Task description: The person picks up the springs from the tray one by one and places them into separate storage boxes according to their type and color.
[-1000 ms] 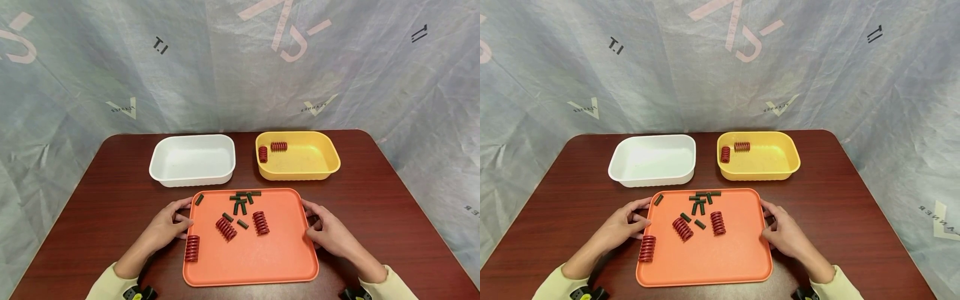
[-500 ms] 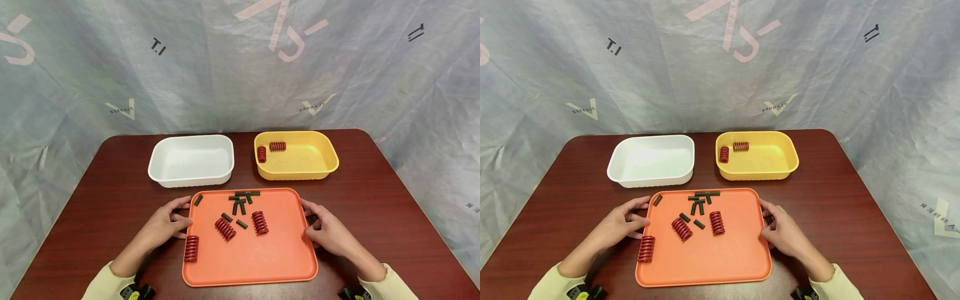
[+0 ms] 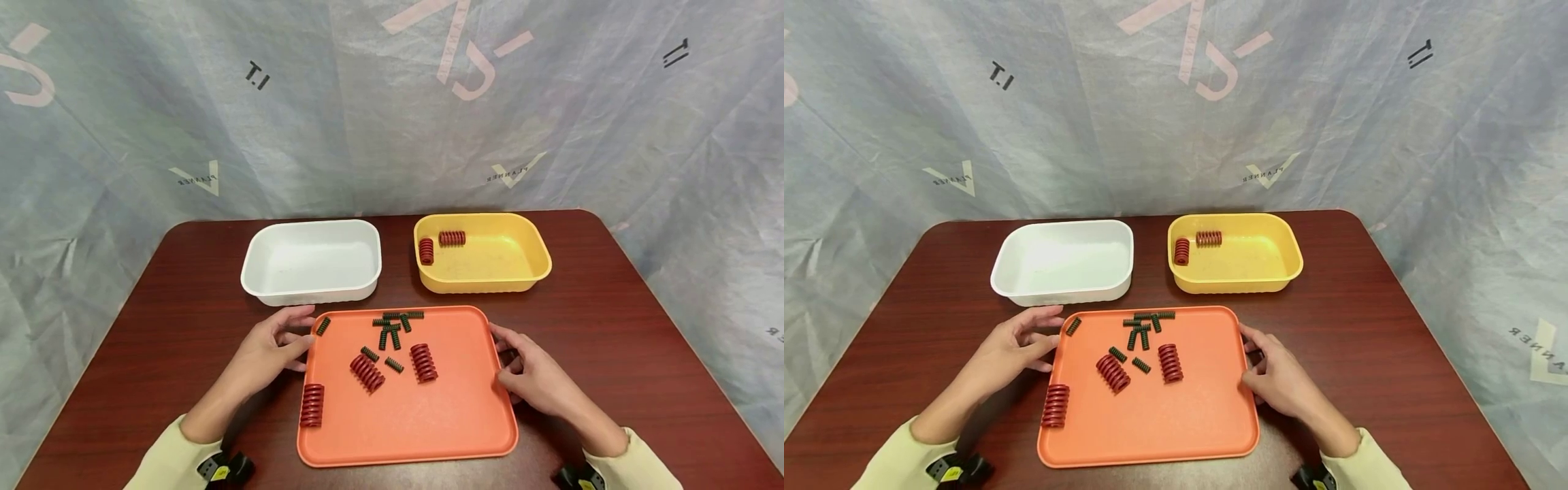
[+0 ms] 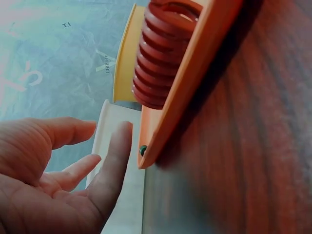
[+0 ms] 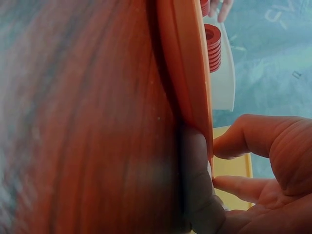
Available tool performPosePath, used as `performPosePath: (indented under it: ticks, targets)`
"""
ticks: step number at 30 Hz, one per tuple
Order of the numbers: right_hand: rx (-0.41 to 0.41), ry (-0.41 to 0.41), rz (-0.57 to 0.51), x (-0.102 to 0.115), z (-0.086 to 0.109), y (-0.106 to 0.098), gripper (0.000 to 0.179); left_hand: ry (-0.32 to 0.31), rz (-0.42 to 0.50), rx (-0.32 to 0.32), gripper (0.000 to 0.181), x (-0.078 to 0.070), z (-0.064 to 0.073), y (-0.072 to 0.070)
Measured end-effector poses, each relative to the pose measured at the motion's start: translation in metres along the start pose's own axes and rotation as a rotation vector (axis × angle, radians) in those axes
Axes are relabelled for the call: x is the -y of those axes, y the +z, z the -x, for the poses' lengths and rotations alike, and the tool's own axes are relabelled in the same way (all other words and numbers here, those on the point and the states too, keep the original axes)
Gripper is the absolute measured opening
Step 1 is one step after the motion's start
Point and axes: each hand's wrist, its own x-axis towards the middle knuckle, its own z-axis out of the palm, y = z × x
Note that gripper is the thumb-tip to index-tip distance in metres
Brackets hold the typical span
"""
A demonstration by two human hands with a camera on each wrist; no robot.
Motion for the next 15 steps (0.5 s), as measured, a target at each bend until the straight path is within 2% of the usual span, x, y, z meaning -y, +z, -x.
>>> performPosePath:
  ticks: [7,11,15]
  targets:
    - [-0.002,0.007,0.005,0.0,0.0,0.001,0.084,-0.003,-0.004,0.015,0.053,-0.003,-0.006,0.004]
    - [0.0,0.003,0.008,0.001,0.0,0.001,0.083,-0.028,-0.021,0.029,0.054,-0.003,-0.01,0.005]
    - [0.0,0.004,0.009,0.001,0.0,0.001,0.083,-0.051,-0.094,0.02,0.052,-0.005,-0.016,0.008]
